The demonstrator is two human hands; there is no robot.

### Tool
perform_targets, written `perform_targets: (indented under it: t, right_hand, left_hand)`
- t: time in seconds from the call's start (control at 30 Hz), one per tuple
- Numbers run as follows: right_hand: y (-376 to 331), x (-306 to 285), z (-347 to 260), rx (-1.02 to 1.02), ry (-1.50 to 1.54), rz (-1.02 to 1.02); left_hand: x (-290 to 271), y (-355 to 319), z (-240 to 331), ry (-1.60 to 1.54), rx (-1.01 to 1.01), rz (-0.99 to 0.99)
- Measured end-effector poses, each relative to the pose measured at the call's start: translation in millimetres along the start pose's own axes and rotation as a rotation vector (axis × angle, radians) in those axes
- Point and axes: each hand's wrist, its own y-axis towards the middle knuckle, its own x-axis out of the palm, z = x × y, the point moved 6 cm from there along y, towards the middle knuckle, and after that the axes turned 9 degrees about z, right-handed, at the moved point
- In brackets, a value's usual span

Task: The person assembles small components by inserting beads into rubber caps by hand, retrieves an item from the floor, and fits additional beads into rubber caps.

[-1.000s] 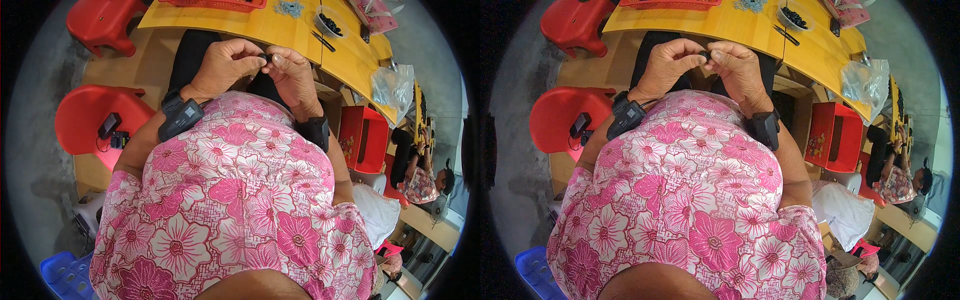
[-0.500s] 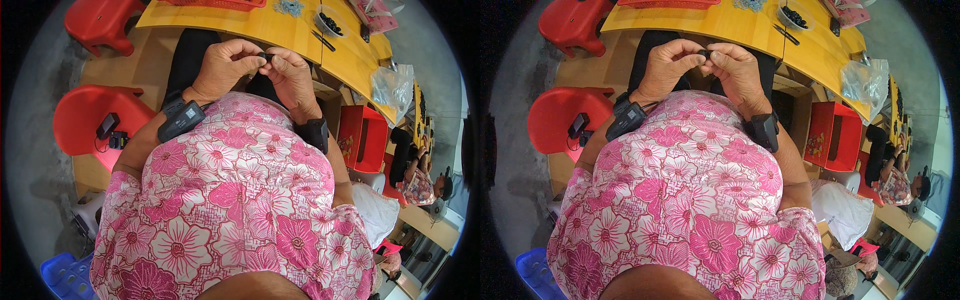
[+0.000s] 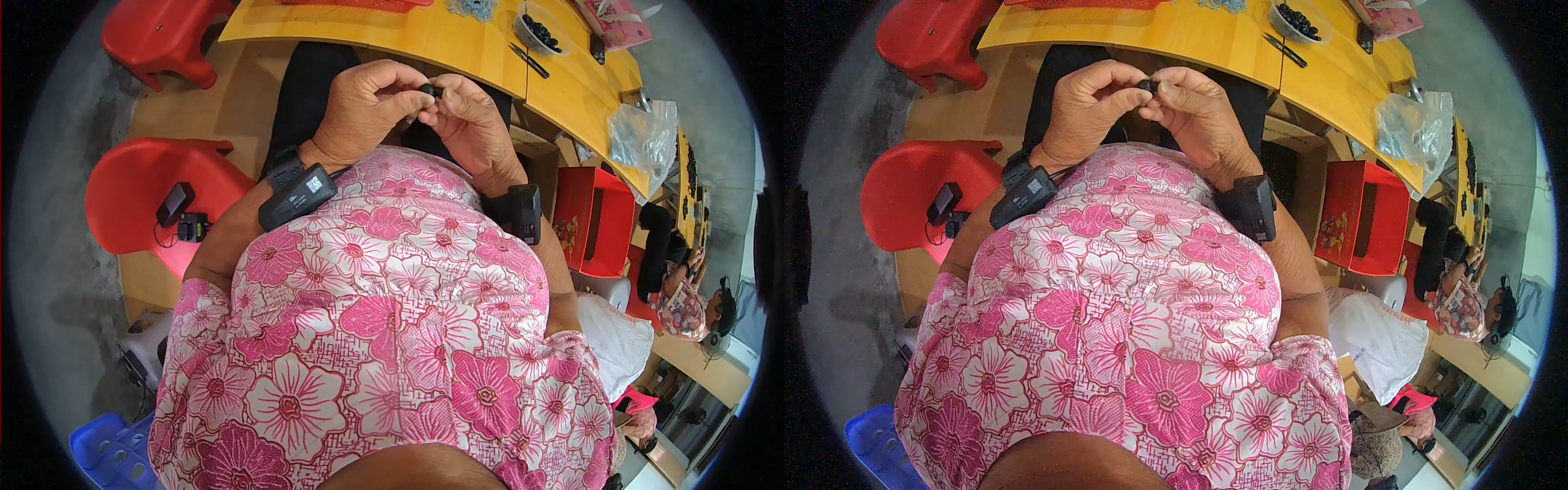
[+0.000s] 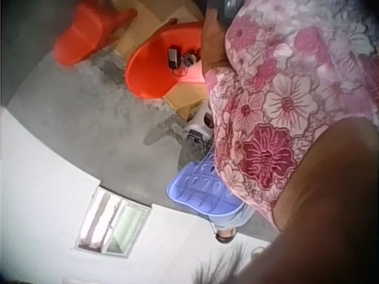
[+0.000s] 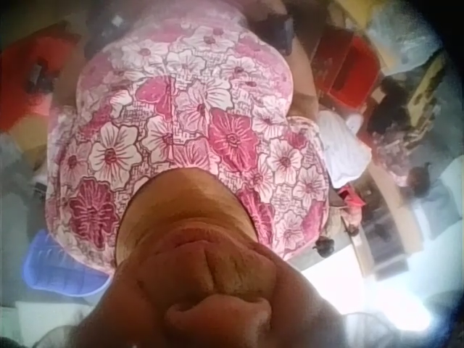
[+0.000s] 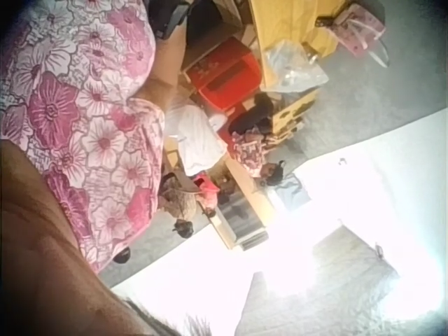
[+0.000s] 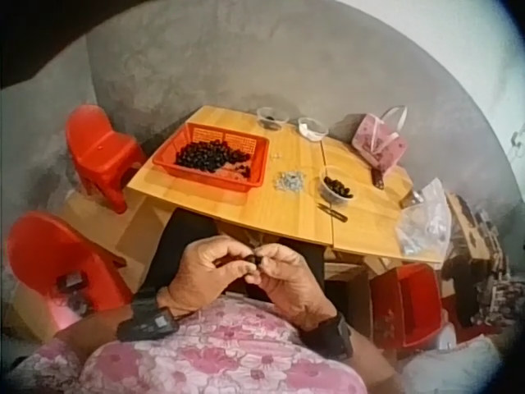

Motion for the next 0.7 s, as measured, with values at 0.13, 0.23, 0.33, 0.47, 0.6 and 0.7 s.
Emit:
perform_targets:
  t: [0.13, 0.23, 0.33, 0.47, 0.6, 0.7]
  right_hand:
    - [-2, 4, -1, 0.021, 0.012, -0.019]
    - [-4, 4, -2, -0.007, -0.026, 0.017]
    - [-4, 4, -3, -0.043, -0.068, 0.038]
    - [-2, 5, -6, -0.118, -0.127, 0.059]
    - [-1, 6, -6, -0.203, -0.21, 0.093]
    - [-2, 7, -6, -0.246, -0.225, 0.124]
  left_hand:
    - [-2, 1, 8, 0.084, 0.044, -0.04]
    - [-2, 0, 4, 0.016, -0.03, -0.018]
    - [-2, 1, 3, -0.007, -0.018, 0.0]
    - [-1, 0, 1, -0.082, -0.086, -0.009]
    - [-2, 0, -3, -0.146, -0.155, -0.019]
    - [-1, 0, -5, -0.189, -0.196, -0.027]
